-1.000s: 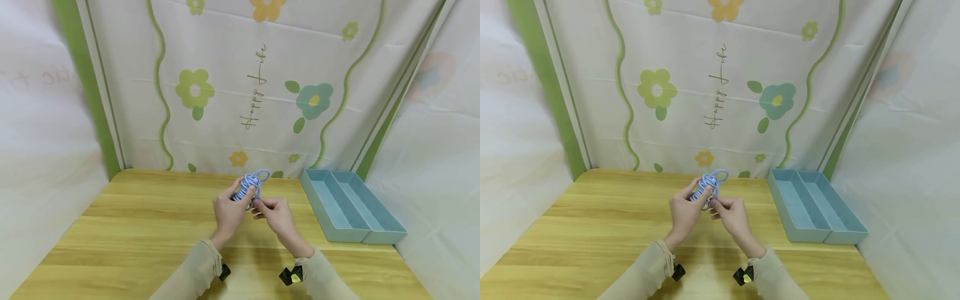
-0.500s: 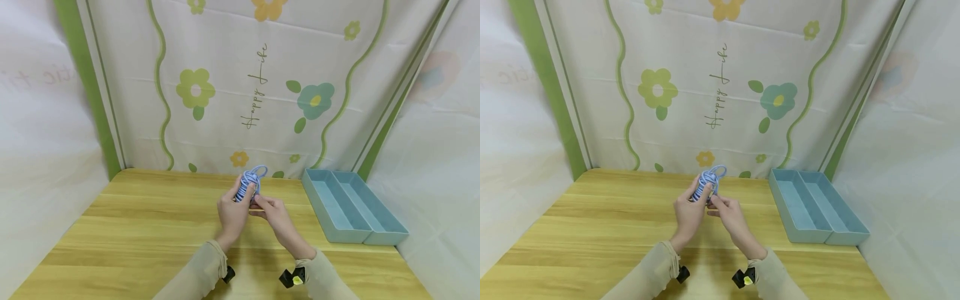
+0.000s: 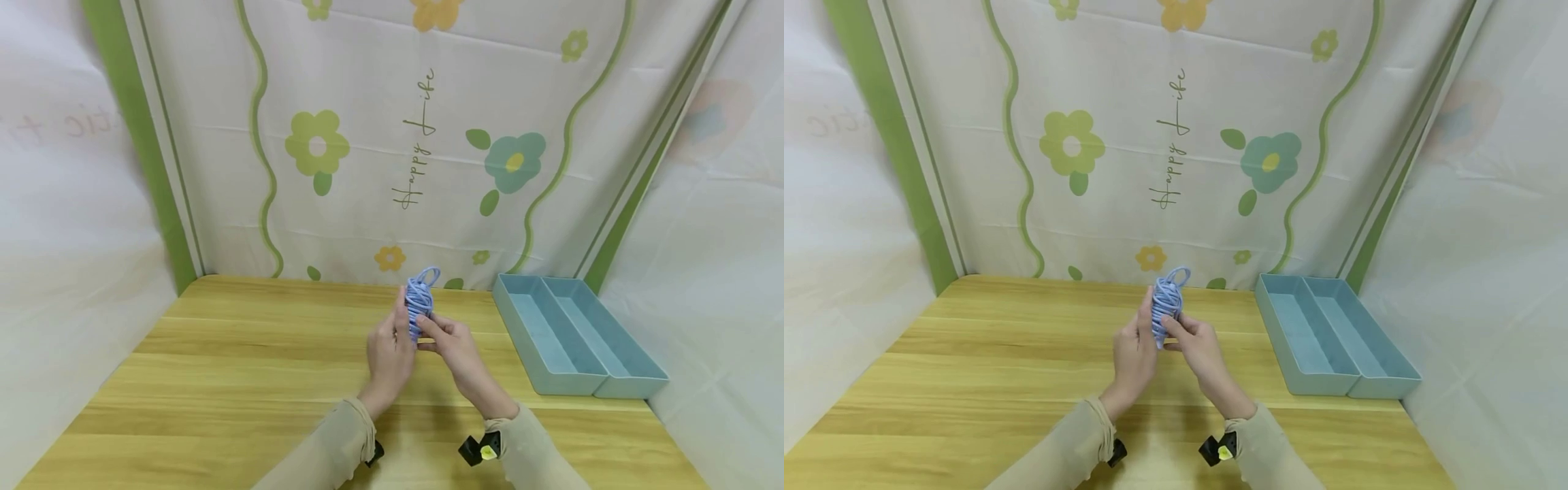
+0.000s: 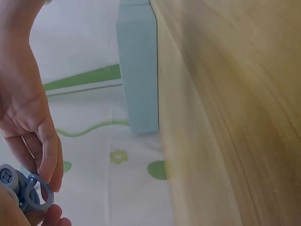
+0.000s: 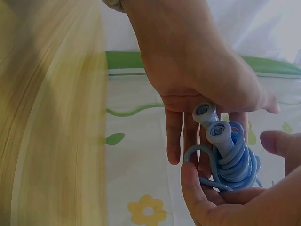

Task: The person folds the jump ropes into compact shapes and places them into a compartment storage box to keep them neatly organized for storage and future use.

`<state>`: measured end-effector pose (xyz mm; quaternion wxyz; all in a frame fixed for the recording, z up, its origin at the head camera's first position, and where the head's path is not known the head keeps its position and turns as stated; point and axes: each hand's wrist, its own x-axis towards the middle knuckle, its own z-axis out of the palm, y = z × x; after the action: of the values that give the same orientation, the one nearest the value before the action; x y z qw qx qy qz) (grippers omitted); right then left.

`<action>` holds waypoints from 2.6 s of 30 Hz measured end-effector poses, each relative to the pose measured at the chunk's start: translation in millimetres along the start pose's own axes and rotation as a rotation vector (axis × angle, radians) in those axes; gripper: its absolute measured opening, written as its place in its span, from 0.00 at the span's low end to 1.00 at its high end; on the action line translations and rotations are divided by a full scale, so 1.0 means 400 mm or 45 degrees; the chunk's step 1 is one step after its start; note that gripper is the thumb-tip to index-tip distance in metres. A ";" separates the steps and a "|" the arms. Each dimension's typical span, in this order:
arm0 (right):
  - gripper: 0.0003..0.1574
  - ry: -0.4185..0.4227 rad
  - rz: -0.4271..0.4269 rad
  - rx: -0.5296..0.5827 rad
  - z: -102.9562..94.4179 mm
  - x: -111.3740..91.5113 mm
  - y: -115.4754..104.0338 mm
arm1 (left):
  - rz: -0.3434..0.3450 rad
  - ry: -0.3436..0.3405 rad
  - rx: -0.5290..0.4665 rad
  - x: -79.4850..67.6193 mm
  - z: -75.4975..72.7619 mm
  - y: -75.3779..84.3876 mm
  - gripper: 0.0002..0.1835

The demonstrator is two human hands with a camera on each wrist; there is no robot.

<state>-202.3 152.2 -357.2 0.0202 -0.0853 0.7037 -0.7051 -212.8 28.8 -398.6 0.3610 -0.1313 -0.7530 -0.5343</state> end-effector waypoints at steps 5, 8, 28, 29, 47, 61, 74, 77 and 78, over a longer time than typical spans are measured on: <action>0.29 0.023 0.020 -0.059 -0.012 -0.001 0.002 | 0.097 -0.022 0.052 -0.011 0.005 0.006 0.24; 0.26 0.059 0.033 -0.091 -0.017 -0.002 0.005 | 0.146 -0.051 0.074 -0.021 0.007 0.012 0.24; 0.21 0.260 -0.150 -0.342 -0.037 0.010 0.026 | 0.115 -0.192 -0.017 -0.048 0.010 0.024 0.23; 0.21 0.268 -0.160 -0.353 -0.036 0.010 0.027 | 0.113 -0.198 -0.021 -0.047 0.010 0.025 0.23; 0.15 0.365 -0.422 -0.692 -0.056 0.006 0.046 | 0.156 -0.249 -0.015 -0.040 -0.008 0.016 0.21; 0.17 0.368 -0.524 -0.898 -0.076 0.007 0.050 | 0.174 -0.342 0.025 -0.014 -0.053 0.006 0.22; 0.18 0.354 -0.423 -0.924 -0.130 -0.020 0.049 | -0.058 -0.611 0.205 -0.006 -0.115 -0.026 0.30; 0.18 0.357 -0.414 -0.941 -0.152 -0.030 0.051 | -0.095 -0.655 0.234 -0.007 -0.134 -0.035 0.32; 0.18 0.363 -0.403 -0.958 -0.162 -0.033 0.051 | -0.098 -0.660 0.254 -0.007 -0.139 -0.038 0.32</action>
<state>-201.0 218.2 -378.3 -0.2181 -0.0952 0.8858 -0.3985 -197.3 -26.6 -402.0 0.1468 -0.1987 -0.8735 -0.4195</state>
